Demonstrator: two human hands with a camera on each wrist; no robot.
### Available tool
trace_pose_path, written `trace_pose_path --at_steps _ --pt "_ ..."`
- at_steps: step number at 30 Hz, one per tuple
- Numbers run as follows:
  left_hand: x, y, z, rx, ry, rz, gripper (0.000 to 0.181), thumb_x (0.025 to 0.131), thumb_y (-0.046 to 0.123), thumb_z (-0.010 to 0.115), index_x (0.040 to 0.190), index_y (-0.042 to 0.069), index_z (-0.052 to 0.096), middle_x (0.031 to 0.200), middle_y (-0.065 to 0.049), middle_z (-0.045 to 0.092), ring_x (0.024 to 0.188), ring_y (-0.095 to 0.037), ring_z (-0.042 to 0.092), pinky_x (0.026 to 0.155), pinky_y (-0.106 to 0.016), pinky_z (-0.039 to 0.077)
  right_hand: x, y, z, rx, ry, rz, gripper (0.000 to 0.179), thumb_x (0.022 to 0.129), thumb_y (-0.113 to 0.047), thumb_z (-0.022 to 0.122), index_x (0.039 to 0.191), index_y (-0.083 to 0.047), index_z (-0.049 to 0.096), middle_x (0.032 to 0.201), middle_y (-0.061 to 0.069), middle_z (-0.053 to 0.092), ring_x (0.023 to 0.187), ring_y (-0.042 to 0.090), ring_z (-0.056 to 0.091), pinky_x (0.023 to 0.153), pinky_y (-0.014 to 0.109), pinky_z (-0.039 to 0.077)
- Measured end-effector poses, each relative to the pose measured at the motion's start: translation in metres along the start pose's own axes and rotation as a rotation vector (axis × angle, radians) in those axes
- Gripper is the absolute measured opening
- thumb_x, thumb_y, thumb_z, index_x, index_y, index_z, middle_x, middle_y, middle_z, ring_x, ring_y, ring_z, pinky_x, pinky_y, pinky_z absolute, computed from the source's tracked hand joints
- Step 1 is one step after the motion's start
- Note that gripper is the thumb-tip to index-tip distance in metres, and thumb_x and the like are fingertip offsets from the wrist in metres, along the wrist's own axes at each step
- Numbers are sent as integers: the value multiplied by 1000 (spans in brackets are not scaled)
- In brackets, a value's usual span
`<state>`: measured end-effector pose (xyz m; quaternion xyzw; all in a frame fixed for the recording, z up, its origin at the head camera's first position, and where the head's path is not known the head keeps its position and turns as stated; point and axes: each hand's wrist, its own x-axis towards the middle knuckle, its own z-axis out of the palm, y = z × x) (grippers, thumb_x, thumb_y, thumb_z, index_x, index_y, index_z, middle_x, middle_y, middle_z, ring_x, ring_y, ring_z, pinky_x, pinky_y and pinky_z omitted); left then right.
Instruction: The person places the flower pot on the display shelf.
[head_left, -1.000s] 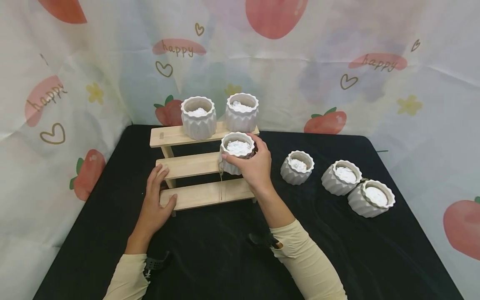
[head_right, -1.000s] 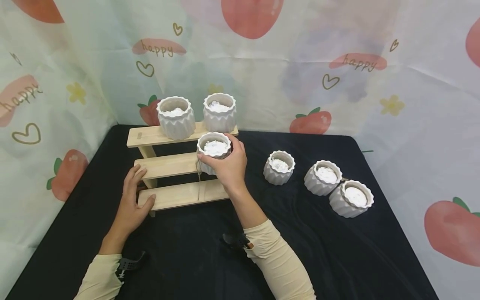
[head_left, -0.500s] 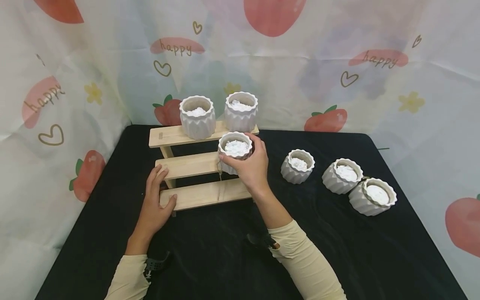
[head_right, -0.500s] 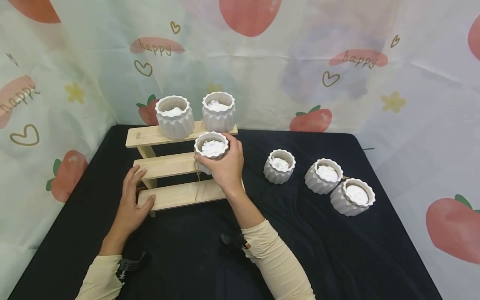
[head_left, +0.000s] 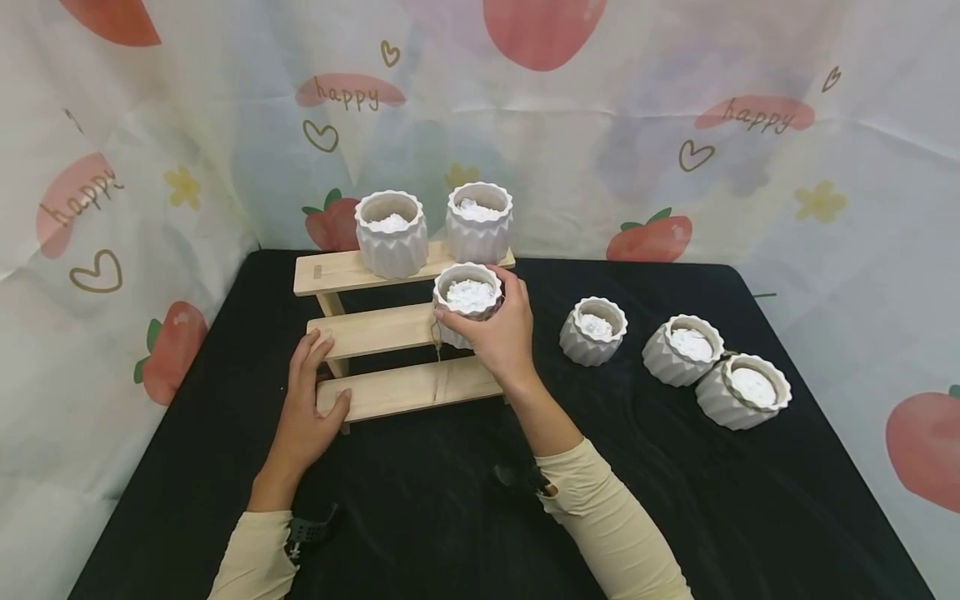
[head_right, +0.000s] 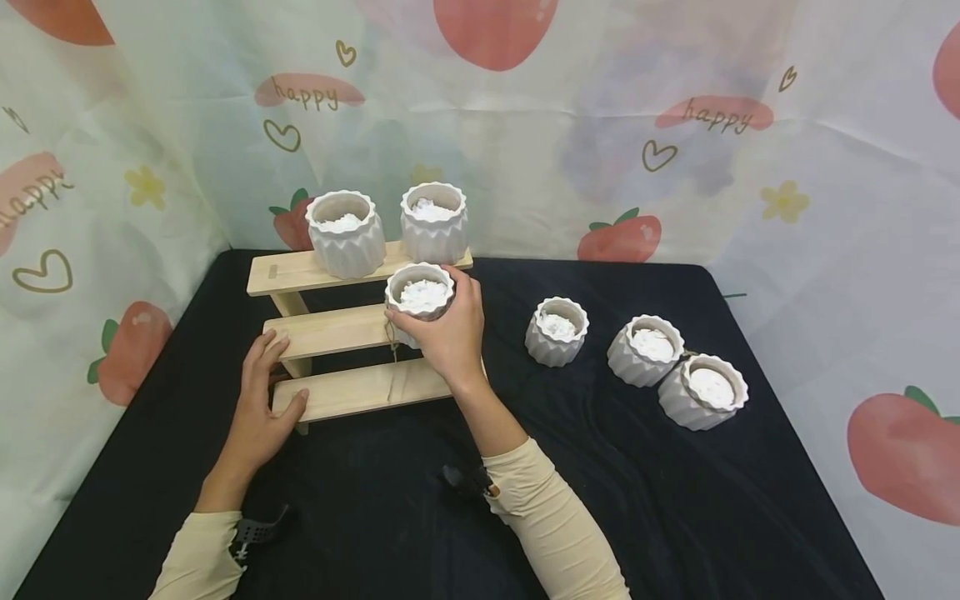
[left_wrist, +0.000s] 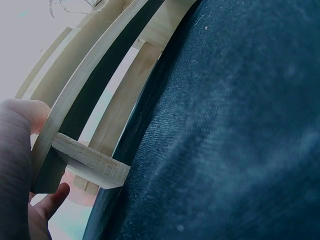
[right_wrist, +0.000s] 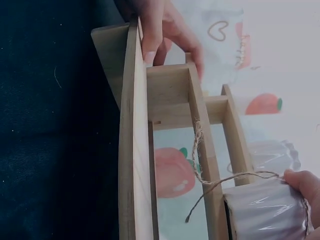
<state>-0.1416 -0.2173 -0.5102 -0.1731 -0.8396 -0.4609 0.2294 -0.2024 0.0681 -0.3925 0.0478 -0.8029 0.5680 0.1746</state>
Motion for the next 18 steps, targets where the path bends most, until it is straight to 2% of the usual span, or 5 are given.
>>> trace_pose_path --at_steps 5,10,18 --pt "-1 0 1 -2 -5 -9 82 87 -4 70 160 13 36 169 -6 17 151 -33 21 108 -51 33 0 1 -1 -3 6 -6 88 68 -30 98 141 -7 54 130 8 52 118 23 51 99 42 41" --pt "-1 0 2 -11 -11 -18 83 87 -4 70 160 14 36 170 -6 16 151 -33 21 102 -63 36 0 1 -2 -11 2 -9 90 67 -30 99 141 -6 54 130 9 53 118 23 52 99 42 42" --pt "0 1 0 3 -7 -15 83 86 -4 71 160 13 36 170 -6 15 151 -33 20 97 -61 38 1 4 -1 -50 -33 -58 90 72 -30 96 143 -3 49 133 13 50 119 25 52 100 43 42"
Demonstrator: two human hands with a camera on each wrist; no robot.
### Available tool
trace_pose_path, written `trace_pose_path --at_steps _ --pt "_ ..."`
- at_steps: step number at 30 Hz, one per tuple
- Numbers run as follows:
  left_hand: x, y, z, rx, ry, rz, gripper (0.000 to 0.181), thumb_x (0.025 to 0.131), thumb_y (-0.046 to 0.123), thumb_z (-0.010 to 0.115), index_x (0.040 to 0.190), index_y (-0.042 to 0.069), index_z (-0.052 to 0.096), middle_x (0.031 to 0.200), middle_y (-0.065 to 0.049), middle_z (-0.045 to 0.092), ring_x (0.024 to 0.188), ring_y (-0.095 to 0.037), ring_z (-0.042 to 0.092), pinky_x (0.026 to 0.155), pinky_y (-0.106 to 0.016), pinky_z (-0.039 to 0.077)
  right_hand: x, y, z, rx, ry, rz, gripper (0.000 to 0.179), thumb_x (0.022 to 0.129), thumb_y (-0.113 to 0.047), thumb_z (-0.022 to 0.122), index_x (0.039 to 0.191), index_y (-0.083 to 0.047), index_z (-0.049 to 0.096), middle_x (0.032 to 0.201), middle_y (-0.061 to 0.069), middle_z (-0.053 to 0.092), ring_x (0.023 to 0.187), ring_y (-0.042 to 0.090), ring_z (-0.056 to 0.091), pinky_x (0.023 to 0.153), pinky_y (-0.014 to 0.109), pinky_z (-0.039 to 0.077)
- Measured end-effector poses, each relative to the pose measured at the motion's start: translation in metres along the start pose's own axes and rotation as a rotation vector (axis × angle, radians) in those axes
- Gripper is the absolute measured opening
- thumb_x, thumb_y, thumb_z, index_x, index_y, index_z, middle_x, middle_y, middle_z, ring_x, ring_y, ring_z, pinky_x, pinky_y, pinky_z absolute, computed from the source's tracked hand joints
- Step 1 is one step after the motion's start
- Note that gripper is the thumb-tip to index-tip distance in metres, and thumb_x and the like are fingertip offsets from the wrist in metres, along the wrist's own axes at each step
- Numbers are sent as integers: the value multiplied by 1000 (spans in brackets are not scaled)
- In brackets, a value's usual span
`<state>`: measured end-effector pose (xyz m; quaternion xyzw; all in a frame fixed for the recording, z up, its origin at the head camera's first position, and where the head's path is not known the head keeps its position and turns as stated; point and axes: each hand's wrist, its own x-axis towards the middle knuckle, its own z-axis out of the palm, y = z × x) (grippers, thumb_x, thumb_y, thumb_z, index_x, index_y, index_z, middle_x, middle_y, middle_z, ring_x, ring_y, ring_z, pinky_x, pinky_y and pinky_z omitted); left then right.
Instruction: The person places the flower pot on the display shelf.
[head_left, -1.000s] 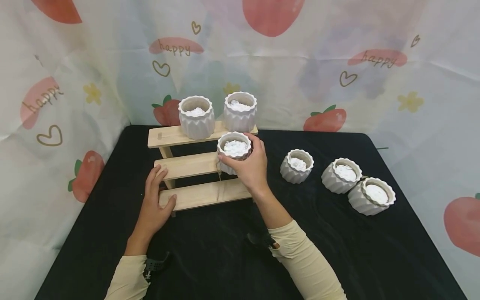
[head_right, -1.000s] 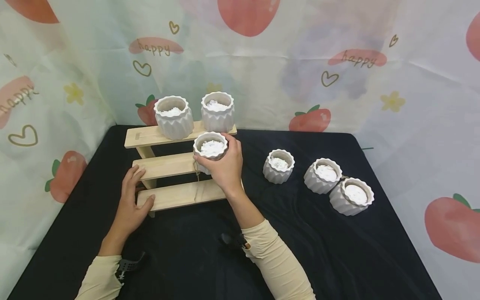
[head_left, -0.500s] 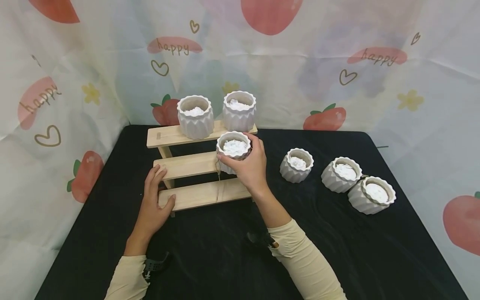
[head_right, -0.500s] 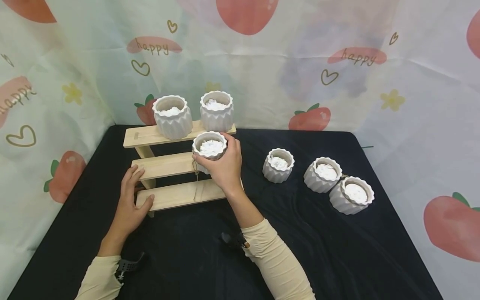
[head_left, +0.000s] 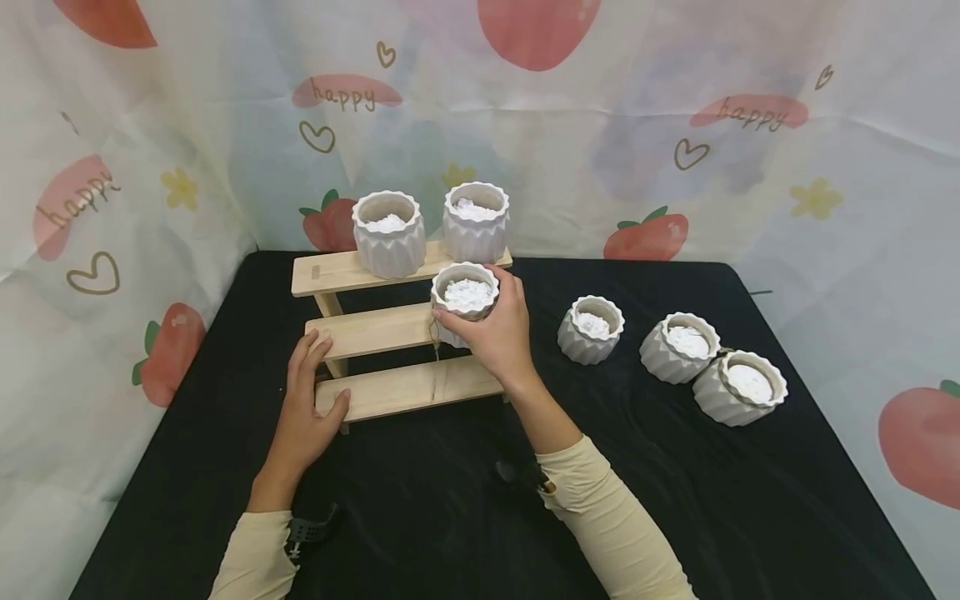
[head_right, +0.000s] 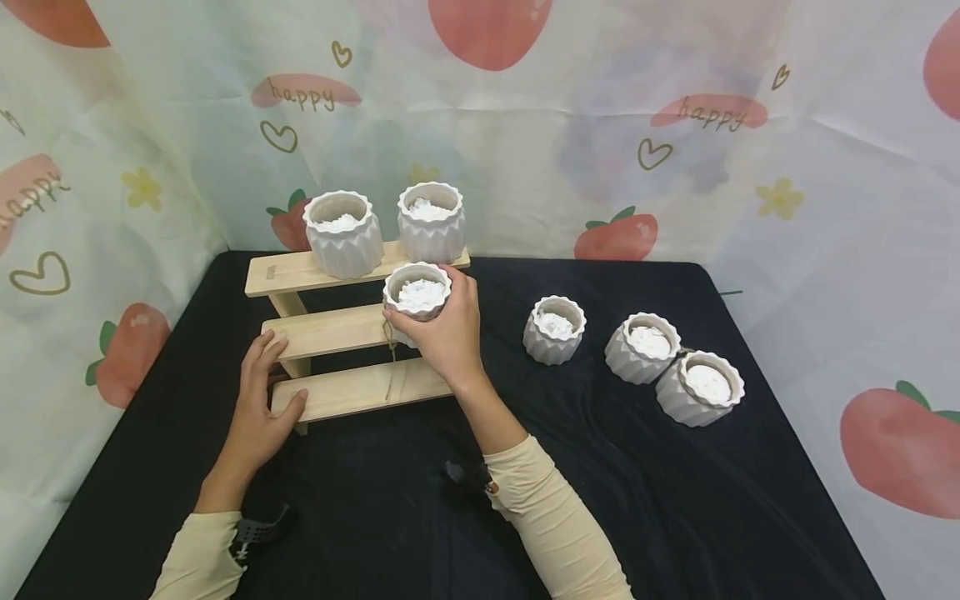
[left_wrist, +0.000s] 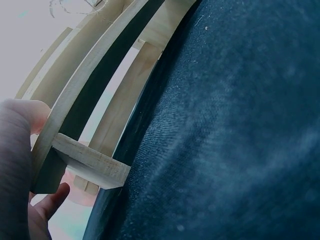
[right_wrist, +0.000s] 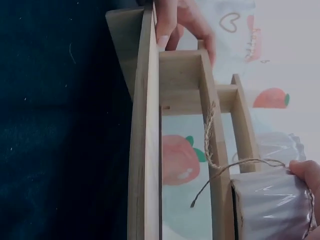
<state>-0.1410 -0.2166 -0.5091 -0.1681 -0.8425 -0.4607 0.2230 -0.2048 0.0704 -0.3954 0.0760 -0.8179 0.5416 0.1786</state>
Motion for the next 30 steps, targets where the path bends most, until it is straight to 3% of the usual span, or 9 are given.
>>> trace_pose_path --at_steps 13,18,25,30 --pt "0 0 1 1 0 -9 84 87 -3 70 161 15 35 170 -5 15 149 -32 23 98 -57 38 -2 6 -10 -51 -67 -51 96 71 -32 96 149 -4 45 135 13 48 123 25 50 103 44 42" --pt "1 0 0 1 1 -3 84 86 -4 70 161 14 35 170 -5 16 147 -32 25 100 -50 39 -4 16 -22 21 -108 -31 95 72 -28 96 149 -4 46 139 11 48 127 24 50 109 41 40" --pt "1 -1 -2 12 1 -9 84 86 -4 70 161 15 35 170 -5 15 148 -32 25 99 -55 39 -8 33 -41 66 -133 -22 94 73 -21 96 149 -1 45 145 13 46 132 26 48 113 35 36" --pt "0 0 1 9 -1 -7 84 86 -4 70 161 14 35 170 -4 15 147 -31 27 104 -32 36 -9 43 -57 33 -123 -21 92 74 -19 96 149 -1 46 145 14 48 133 28 48 113 33 36"
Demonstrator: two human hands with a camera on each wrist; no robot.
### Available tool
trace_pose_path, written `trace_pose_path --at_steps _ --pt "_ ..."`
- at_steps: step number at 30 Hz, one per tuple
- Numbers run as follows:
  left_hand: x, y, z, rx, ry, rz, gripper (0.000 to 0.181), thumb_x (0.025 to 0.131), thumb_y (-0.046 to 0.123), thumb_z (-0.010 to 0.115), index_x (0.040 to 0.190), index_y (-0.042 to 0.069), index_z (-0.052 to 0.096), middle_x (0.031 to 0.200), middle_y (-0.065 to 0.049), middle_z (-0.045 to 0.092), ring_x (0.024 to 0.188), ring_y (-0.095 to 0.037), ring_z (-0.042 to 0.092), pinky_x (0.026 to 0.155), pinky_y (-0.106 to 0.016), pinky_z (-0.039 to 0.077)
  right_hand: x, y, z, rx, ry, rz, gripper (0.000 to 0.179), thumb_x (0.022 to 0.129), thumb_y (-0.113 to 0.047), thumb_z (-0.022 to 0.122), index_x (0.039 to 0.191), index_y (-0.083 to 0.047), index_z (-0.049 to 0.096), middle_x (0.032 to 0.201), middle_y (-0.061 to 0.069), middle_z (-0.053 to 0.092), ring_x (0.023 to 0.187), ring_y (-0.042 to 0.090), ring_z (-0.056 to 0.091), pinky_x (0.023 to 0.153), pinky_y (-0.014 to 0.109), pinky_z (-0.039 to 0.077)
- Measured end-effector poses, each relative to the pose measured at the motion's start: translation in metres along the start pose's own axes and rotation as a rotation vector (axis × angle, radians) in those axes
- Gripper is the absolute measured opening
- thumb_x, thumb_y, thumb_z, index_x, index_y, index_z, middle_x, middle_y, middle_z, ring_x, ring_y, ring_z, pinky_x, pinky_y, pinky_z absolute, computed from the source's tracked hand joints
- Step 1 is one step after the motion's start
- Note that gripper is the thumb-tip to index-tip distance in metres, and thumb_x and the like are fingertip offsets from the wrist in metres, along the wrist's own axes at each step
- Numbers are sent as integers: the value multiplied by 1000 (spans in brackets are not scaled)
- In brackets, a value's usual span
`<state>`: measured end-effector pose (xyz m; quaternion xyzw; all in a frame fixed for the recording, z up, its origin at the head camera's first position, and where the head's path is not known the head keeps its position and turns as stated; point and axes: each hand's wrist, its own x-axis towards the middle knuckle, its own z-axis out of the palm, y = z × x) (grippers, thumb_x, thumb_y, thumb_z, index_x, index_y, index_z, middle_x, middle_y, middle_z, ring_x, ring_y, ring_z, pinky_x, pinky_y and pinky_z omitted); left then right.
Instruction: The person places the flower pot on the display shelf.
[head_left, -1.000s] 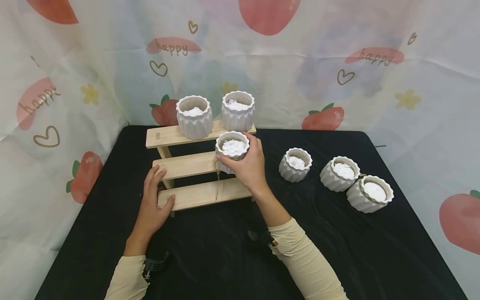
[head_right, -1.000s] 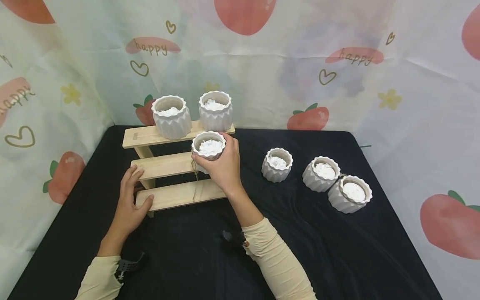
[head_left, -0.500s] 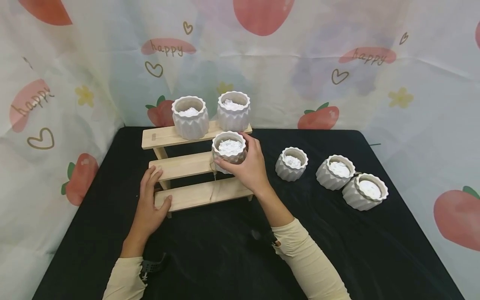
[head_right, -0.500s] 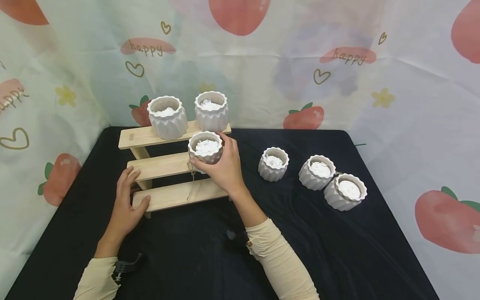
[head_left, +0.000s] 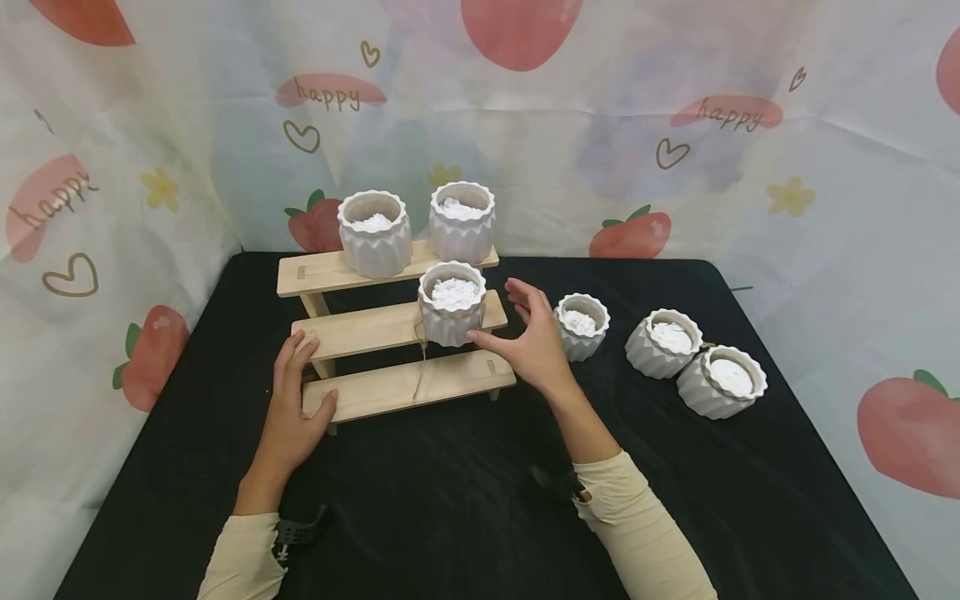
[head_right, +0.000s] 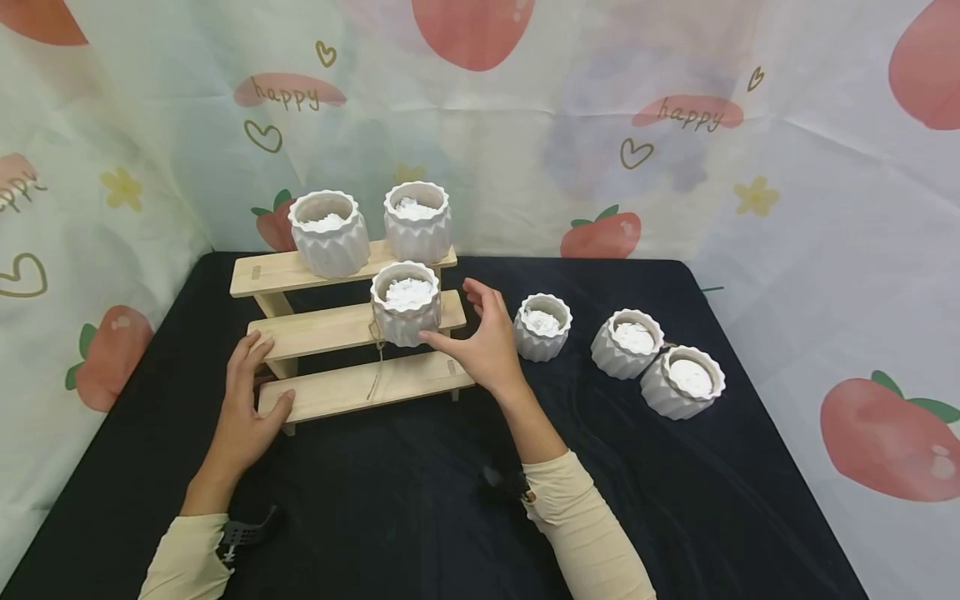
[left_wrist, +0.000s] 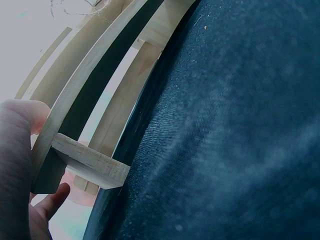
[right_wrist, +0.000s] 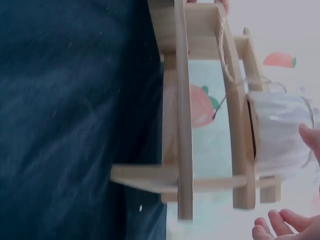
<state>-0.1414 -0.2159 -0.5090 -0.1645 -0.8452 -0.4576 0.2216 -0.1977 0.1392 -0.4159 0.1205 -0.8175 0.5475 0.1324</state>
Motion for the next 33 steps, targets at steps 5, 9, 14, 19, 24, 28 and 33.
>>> trace_pose_path --at_steps 5,9,14,19,24,28,33 --pt "0 -1 0 0 1 9 85 86 -5 70 161 15 35 170 -4 15 146 -31 28 103 -28 36 -1 8 -18 -56 18 -6 88 75 -20 95 147 0 48 144 15 50 133 31 49 113 38 36" --pt "0 -1 1 8 -2 8 84 87 -4 70 161 15 35 170 -4 15 147 -31 26 102 -36 38 -3 18 -36 -116 56 5 86 77 -22 94 147 1 49 145 17 52 134 30 49 114 42 35" --pt "0 -1 1 -2 -5 4 84 87 -4 69 161 15 35 170 -4 14 147 -32 26 103 -30 36 -8 31 -59 -180 123 55 86 77 -21 94 147 1 49 144 17 52 136 31 48 114 42 35" --pt "0 -1 1 -1 -4 6 84 87 -4 70 161 14 35 170 -4 15 147 -32 26 103 -29 36 -13 46 -78 -226 218 78 81 76 -16 94 142 4 52 140 20 52 132 35 49 113 44 37" --pt "0 0 0 6 -3 3 84 87 -3 70 161 15 35 170 -4 15 148 -32 26 100 -48 40 -15 59 -91 -275 306 127 82 75 -18 94 142 5 52 139 22 51 130 39 48 111 47 38" --pt "-1 0 0 0 0 9 84 86 -4 69 161 14 35 170 -5 15 147 -32 26 103 -33 38 -16 65 -98 -220 292 218 85 78 -20 92 145 5 48 143 24 48 134 41 45 112 48 35" --pt "-1 -1 0 -14 3 12 84 86 -4 69 161 14 35 170 -5 15 147 -32 26 102 -22 33 -17 69 -101 -140 218 321 92 80 -22 90 153 4 40 153 22 43 142 36 40 116 43 31"
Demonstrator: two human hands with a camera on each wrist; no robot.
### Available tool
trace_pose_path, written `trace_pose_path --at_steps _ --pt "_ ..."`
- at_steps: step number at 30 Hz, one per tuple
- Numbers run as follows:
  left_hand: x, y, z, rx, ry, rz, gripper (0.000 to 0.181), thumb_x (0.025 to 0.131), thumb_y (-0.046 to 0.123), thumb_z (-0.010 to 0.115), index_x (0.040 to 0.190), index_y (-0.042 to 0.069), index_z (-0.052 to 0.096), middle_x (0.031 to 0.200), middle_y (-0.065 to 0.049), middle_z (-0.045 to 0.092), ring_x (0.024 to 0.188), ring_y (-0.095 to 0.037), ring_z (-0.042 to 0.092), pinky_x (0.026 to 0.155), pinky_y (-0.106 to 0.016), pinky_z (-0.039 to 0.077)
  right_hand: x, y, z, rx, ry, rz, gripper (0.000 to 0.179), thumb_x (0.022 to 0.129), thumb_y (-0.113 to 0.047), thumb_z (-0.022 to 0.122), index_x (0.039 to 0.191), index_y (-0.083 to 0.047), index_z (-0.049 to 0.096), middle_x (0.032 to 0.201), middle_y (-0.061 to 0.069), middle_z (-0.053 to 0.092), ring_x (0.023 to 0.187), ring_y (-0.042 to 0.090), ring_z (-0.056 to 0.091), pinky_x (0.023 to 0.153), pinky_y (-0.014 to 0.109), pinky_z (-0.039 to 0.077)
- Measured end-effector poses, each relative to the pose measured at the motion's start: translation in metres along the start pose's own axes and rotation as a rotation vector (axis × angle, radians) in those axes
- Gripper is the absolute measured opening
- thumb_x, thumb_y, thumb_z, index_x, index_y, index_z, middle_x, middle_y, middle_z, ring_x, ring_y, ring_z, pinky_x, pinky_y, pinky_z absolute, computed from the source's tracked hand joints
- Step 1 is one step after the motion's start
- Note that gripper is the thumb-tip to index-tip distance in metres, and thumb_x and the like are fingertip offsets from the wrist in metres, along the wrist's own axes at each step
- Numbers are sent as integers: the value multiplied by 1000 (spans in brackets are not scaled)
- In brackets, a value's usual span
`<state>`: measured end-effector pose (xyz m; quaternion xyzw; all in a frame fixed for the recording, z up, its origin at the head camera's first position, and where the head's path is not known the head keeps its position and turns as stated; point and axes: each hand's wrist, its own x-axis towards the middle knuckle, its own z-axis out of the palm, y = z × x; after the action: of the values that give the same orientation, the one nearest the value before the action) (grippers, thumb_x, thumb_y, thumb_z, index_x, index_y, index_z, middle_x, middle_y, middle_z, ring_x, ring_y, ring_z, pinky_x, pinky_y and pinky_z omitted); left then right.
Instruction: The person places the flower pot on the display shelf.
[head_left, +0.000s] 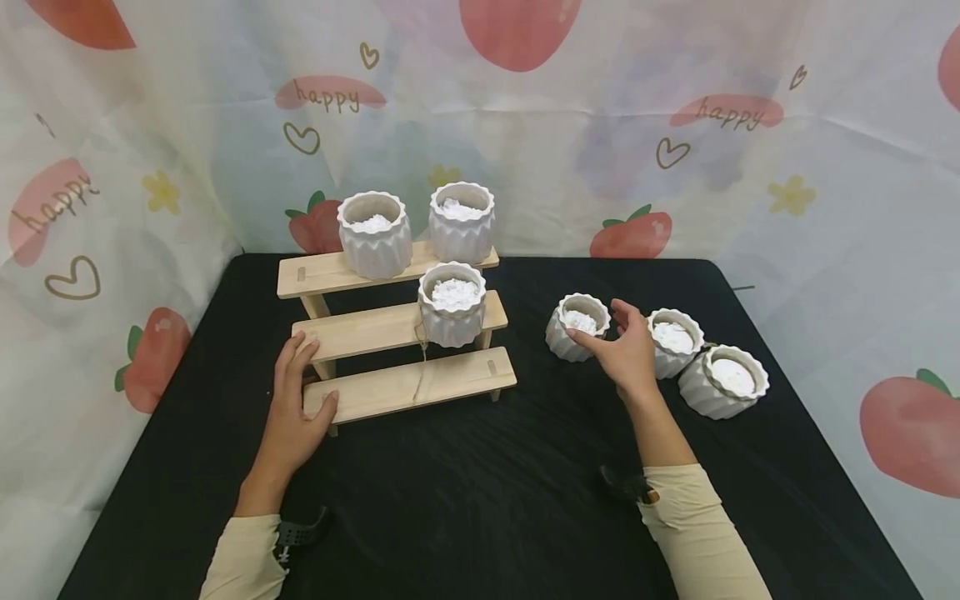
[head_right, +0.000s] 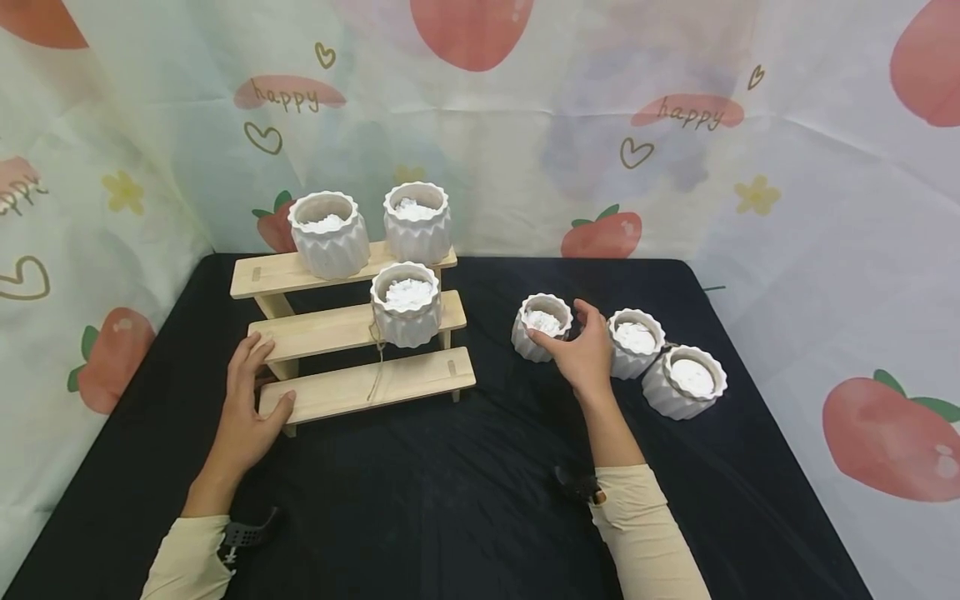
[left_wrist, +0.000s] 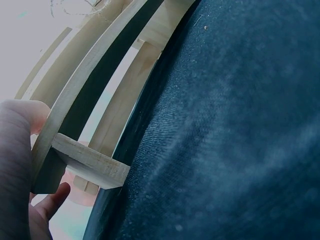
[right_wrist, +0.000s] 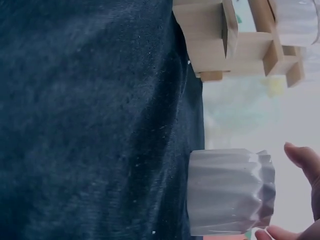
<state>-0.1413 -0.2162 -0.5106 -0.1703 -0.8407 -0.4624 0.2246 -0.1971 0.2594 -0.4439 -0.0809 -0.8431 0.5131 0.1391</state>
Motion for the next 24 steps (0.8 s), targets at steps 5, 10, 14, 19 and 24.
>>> trace_pose_path --at_steps 5,10,14,19,24 --pt "1 0 -1 -8 3 -2 83 87 -5 69 160 13 36 170 -5 15 147 -32 26 102 -24 34 4 1 1 12 -74 53 101 81 -22 91 159 0 31 161 19 35 148 32 33 116 43 30" --pt "0 0 0 -16 -3 -10 83 87 -5 69 161 14 35 170 -5 15 149 -32 24 103 -23 33 8 3 5 22 -102 74 105 80 -21 91 160 0 28 159 21 33 143 34 36 111 48 35" --pt "0 0 0 -15 -6 -16 83 87 -5 69 161 14 35 170 -5 14 149 -32 23 103 -22 33 11 6 8 9 -106 74 104 79 -20 92 159 1 28 154 22 39 133 36 43 105 50 39" --pt "0 -1 0 -17 -3 -12 82 88 -5 69 160 14 36 170 -4 14 149 -32 24 103 -24 34 13 8 10 8 -86 94 101 79 -20 92 158 0 31 151 21 42 129 34 45 103 48 41" --pt "0 -2 0 -14 -1 -4 83 87 -5 69 160 14 36 170 -5 15 149 -32 24 103 -26 34 13 9 13 -6 -70 103 97 79 -21 92 155 -2 36 146 20 47 126 33 48 99 47 43"
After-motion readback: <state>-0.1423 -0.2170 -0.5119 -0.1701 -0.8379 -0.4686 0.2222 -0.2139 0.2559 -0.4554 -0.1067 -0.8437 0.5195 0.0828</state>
